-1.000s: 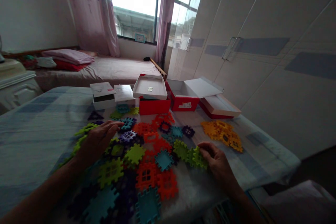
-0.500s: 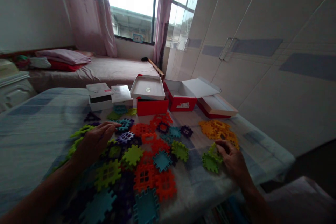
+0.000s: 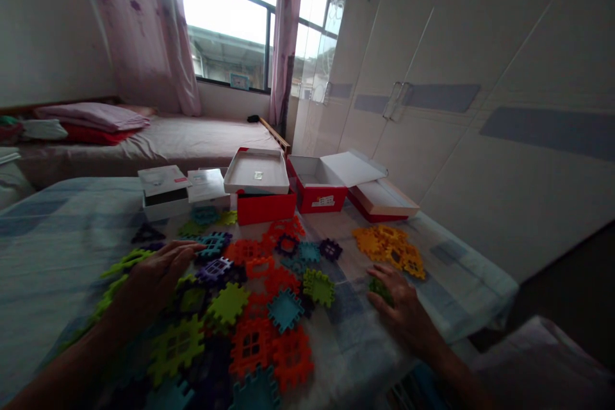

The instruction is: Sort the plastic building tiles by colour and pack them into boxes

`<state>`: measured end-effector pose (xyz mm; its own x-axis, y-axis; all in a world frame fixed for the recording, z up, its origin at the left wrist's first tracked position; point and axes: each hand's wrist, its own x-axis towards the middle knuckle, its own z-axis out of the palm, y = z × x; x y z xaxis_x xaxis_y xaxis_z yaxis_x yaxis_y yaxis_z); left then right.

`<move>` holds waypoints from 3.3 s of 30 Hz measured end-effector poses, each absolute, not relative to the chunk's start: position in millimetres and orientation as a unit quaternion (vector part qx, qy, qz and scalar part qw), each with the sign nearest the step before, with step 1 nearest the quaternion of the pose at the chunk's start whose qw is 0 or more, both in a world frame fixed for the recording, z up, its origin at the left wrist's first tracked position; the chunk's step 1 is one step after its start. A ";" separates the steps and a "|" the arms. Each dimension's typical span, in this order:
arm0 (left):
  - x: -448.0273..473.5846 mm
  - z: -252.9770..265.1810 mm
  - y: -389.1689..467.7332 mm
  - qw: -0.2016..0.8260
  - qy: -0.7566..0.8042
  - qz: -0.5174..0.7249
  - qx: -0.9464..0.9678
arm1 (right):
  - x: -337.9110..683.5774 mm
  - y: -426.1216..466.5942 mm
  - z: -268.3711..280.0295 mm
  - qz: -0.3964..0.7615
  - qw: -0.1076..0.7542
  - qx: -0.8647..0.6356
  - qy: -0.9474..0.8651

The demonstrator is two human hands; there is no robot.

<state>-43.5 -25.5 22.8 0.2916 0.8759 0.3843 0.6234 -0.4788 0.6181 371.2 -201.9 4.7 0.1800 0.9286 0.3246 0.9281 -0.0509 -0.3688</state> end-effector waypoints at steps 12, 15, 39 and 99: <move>-54.2 8.2 -11.7 0.150 0.472 0.357 0.792 | 414.0 -116.2 30.1 -0.110 0.097 -0.686 -0.712; -57.1 7.9 -9.5 0.140 0.463 0.358 0.798 | 416.0 -100.8 28.8 -0.082 0.053 -0.658 -0.746; -56.2 6.0 -10.8 0.155 0.490 0.351 0.783 | 526.2 -167.8 -1.1 -0.267 0.016 -0.695 -0.668; -111.3 5.7 23.0 0.098 0.661 0.379 0.640 | 426.8 -98.9 13.2 -0.096 0.158 -0.746 -0.640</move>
